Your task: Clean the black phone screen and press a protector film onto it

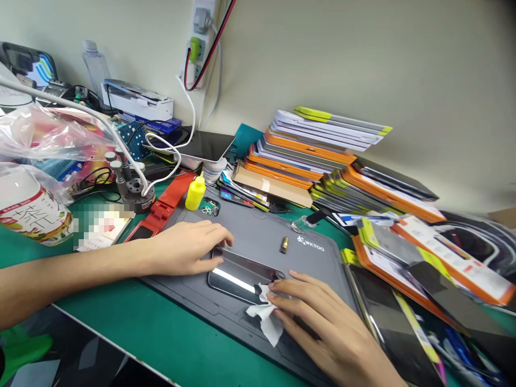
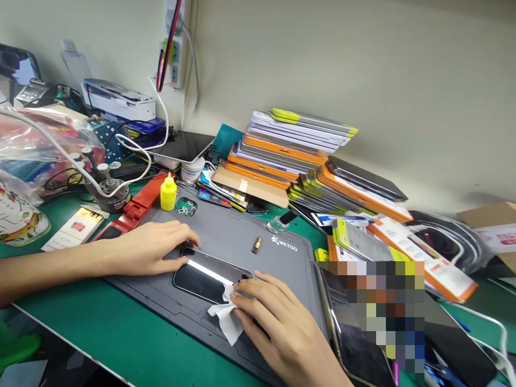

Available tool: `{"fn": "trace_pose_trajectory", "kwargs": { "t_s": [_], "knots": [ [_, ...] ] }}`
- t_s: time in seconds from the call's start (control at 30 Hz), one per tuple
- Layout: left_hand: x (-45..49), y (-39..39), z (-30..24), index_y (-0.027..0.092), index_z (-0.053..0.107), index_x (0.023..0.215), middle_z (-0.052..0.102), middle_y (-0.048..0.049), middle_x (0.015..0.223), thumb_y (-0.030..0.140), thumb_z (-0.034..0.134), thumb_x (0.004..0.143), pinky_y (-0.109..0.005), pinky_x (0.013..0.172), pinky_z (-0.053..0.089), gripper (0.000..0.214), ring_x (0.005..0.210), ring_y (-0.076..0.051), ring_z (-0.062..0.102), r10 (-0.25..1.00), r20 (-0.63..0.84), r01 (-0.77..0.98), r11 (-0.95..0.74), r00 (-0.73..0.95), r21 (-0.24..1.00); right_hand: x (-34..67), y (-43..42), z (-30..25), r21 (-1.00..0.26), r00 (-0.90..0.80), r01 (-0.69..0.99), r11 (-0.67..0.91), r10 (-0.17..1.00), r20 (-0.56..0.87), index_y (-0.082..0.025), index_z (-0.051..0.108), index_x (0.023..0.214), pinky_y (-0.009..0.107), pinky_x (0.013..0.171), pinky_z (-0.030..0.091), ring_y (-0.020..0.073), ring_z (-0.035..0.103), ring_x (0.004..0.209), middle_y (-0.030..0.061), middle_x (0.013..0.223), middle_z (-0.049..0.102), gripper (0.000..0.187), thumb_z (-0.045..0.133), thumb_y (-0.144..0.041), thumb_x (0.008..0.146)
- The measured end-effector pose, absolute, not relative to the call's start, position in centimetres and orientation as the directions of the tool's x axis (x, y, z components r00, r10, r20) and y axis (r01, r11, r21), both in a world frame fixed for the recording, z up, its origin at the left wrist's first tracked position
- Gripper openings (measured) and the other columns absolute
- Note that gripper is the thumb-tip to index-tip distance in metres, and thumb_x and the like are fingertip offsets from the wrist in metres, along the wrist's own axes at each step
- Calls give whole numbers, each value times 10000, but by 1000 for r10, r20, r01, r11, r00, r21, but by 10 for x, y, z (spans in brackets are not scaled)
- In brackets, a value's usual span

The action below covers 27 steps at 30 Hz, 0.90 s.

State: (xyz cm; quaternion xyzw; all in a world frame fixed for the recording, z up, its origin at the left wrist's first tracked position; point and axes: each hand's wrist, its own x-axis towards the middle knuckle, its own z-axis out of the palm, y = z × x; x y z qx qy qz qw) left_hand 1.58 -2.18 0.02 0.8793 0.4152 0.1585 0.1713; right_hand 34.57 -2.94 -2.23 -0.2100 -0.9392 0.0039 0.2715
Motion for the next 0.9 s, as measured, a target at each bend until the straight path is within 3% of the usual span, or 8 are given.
{"fn": "trace_pose_trajectory", "kwargs": {
  "t_s": [0.27, 0.5, 0.7, 0.9],
  "knots": [
    [16, -23, -1, 150, 577, 1366, 727, -98, 1273, 490, 833, 933, -391, 980, 546, 607, 1162, -275, 669, 699, 151, 601, -689, 699, 405, 345, -30, -11, -46, -813, 351, 935, 328, 481, -191, 765, 1148, 311, 911, 668, 190, 811, 1040, 75, 1133, 824, 210, 566, -162, 1087],
    [17, -21, 2, 128, 588, 1374, 710, -138, 1251, 495, 768, 958, -399, 956, 546, 583, 1105, -289, 676, 621, 167, 567, -775, 766, 280, 368, -28, -37, 140, -875, 275, 951, 188, 446, -188, 761, 1261, 405, 1036, 603, 244, 783, 1167, 69, 1284, 815, 284, 537, -134, 1095],
    [19, -23, 8, 156, 598, 1361, 727, -128, 1181, 497, 706, 999, -391, 809, 558, 509, 975, -272, 709, 577, 138, 560, -816, 805, 146, 387, -34, -57, 138, -887, 309, 941, 233, 398, -235, 644, 1512, 484, 1086, 613, 294, 706, 1362, 61, 1502, 718, 442, 553, -153, 1088],
    [23, -29, 8, 153, 647, 1302, 779, -176, 1178, 365, 618, 1028, -420, 791, 615, 347, 1018, -309, 756, 445, 206, 470, -877, 872, -98, 384, -42, -50, 209, -895, 301, 930, 200, 399, -157, 666, 1493, 486, 1035, 659, 343, 661, 1426, 133, 1537, 680, 456, 498, -118, 1070]
  ]
}}
